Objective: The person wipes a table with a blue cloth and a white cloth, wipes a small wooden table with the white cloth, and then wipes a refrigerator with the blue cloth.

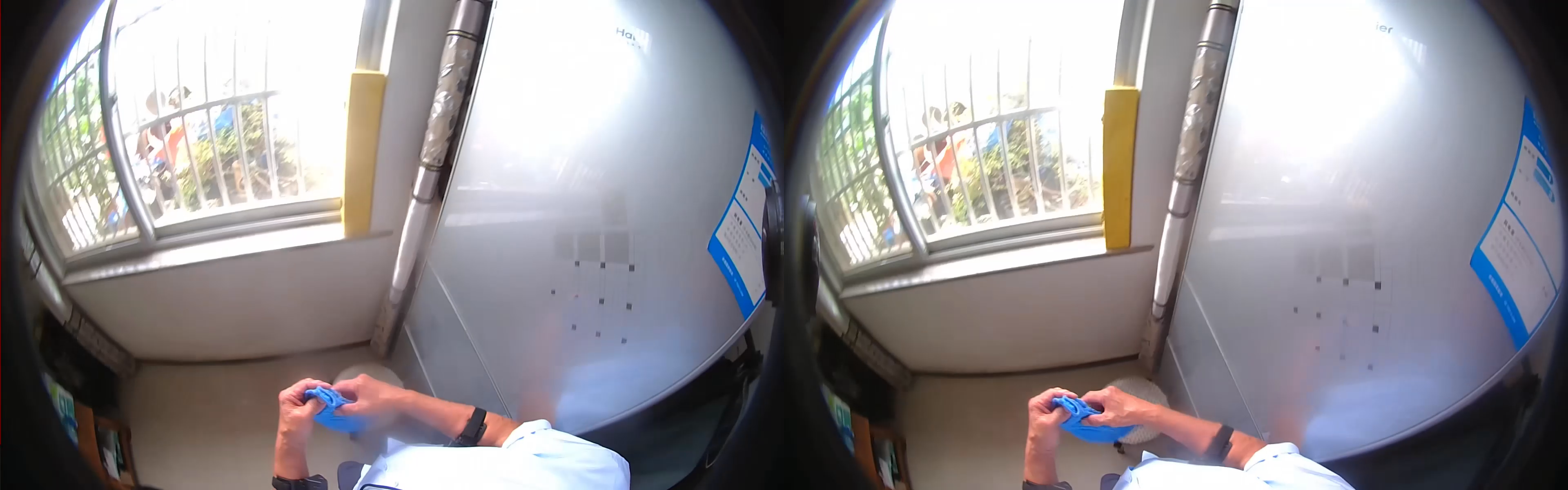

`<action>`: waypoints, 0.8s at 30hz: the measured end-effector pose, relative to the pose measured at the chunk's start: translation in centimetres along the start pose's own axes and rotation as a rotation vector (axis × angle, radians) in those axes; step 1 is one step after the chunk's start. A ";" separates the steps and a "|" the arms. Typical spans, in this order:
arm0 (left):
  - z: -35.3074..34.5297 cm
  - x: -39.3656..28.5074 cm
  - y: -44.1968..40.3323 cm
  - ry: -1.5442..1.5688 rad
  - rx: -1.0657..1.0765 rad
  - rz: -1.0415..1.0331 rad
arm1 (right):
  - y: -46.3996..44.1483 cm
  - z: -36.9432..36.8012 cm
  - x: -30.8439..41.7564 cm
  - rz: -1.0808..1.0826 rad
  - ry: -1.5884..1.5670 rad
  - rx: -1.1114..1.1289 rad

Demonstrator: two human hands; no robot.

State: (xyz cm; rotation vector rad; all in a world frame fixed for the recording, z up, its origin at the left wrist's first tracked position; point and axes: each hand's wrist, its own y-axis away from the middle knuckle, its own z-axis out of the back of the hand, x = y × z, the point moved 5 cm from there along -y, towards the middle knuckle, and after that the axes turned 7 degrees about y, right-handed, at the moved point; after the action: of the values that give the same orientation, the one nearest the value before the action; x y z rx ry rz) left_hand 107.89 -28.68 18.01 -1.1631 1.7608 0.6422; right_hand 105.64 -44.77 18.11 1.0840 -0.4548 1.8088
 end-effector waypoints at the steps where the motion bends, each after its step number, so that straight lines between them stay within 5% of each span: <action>1: -0.9 0.7 -2.4 0.056 0.043 0.046 | -0.5 0.3 -2.5 -0.033 -0.111 -0.003; 6: -0.8 5.1 -12.7 0.272 0.250 0.205 | -2.0 5.3 -7.4 -0.202 -0.258 0.108; 9: -0.8 6.1 -19.0 0.366 0.299 0.330 | -2.1 7.7 -8.1 -0.204 -0.447 -0.080; 17: 1.9 9.7 -29.8 0.129 0.540 0.753 | -2.3 16.0 -2.9 -0.248 -0.651 -0.800; 20: 2.5 7.8 -31.3 -0.086 0.670 0.748 | 1.5 20.8 4.7 -0.120 -0.604 -1.190; 24: 7.6 13.6 -34.0 -0.183 0.658 0.930 | 9.6 25.2 15.5 0.063 -0.332 -1.645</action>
State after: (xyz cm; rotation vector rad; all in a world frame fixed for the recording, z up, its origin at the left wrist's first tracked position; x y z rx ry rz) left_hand 139.59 -42.91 4.26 0.1998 2.0712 0.5763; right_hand 106.90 -58.66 45.90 0.1276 -1.7335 0.7122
